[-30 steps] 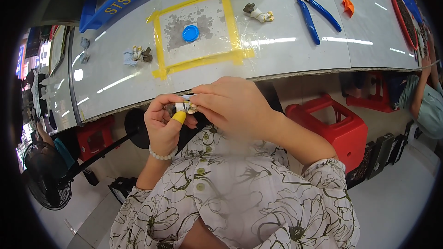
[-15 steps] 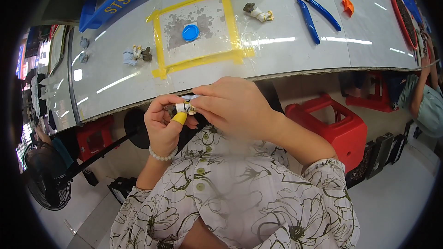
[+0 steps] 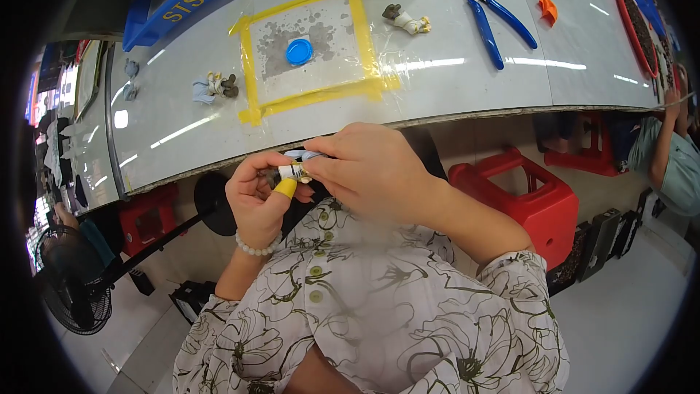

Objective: The person assembles small figurine parts at a workstation by hand, gluing them together with a glue bottle, then transports the completed figurines to a tray.

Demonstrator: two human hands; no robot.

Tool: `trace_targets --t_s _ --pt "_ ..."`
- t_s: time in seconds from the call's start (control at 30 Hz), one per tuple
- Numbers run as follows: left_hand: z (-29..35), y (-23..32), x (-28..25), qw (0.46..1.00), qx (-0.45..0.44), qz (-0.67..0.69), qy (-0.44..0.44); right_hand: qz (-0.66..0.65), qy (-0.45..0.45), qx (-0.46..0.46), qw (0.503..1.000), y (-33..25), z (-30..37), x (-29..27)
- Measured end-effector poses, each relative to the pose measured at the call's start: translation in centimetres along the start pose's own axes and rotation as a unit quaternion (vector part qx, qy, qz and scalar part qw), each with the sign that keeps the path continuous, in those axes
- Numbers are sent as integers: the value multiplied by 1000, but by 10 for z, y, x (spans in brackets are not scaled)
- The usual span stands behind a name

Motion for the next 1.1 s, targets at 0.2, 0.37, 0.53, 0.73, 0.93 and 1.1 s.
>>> trace_targets --t_s 0.2,0.37,0.53,0.73,0.93,1.1 --pt "0 1 1 1000 3 -9 -3 -2 7 -4 1000 -1 0 -1" --pt "2 2 0 1000 4 -2 -1 12 0 -8 1000 -5 -2 -1" --pt "1 6 3 999 38 -19 -23 10 10 -26 1000 -6 0 -2" --pt "3 7 0 998 49 -33 -27 9 10 -30 999 -8 -1 -2" --pt "2 6 2 1000 21 -9 -11 12 6 -26 1000 -7 -2 -2" --pt "2 2 -1 1000 16 -6 3 15 -5 -23 1000 -8 -5 -2"
Point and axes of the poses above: each hand's wrist, its own z-axis away from the middle knuckle, its own x-axis out of the palm, y = z × x, the point moved 8 cm from there along -z, towards the middle knuckle, and after that the axes turned 6 degrees about z, right-handed, at the moved point
